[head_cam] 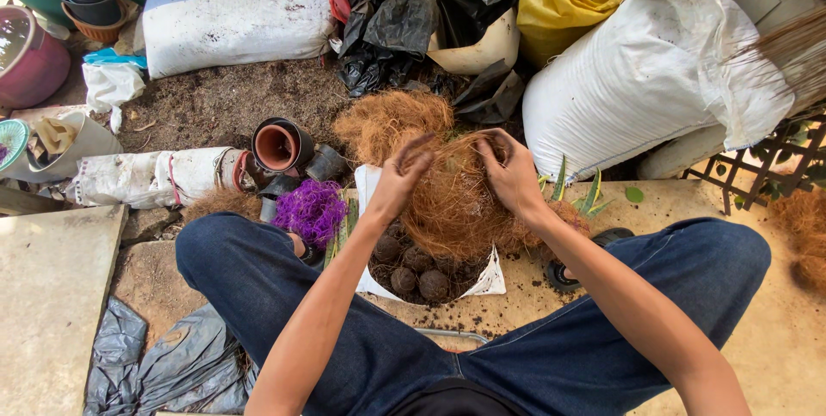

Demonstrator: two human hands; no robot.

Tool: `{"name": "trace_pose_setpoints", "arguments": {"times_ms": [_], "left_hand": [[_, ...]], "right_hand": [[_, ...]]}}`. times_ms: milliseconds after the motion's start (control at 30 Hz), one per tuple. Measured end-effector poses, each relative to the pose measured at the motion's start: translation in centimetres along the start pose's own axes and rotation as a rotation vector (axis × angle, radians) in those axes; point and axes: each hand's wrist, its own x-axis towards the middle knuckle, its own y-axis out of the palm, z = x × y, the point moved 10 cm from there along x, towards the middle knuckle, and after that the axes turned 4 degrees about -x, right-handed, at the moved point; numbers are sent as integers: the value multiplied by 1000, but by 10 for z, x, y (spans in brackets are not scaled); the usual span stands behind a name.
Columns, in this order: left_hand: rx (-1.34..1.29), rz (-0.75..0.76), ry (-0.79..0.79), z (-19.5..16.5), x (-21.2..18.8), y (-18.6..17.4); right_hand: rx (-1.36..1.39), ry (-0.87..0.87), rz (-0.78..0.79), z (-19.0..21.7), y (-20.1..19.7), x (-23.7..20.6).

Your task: The person sits on the ground and wraps a plant with a long green leaf in a bundle of coconut coir. They then secure the coir around the plant's base using a purple net, pulling and tying it tightly.

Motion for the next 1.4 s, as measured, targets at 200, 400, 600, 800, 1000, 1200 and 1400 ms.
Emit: {"name": "trace_pose_setpoints", "arguments": {"times_ms": [200, 400, 600, 800, 1000, 1200, 1400], "left_hand": [[264, -126, -187, 39, -6, 3], [-27, -371, -26, 31, -8, -40], [10, -484, -156, 37, -34, -39], [-121, -200, -168, 17, -29, -19], [43, -168, -267, 16, -33, -4], [-150, -216, -230, 10, -35, 1], [-458, -387, -425, 28, -46, -14]], "right_hand": [[5, -15, 151, -4, 19, 8], [180, 127, 75, -10, 1, 12], [285, 627, 228, -51, 23, -25], [86, 264, 12, -38, 15, -20], [34, 208, -8, -24, 10, -21], [129, 55, -30, 1, -4, -12], [22, 302, 89, -29, 2, -12]]}}
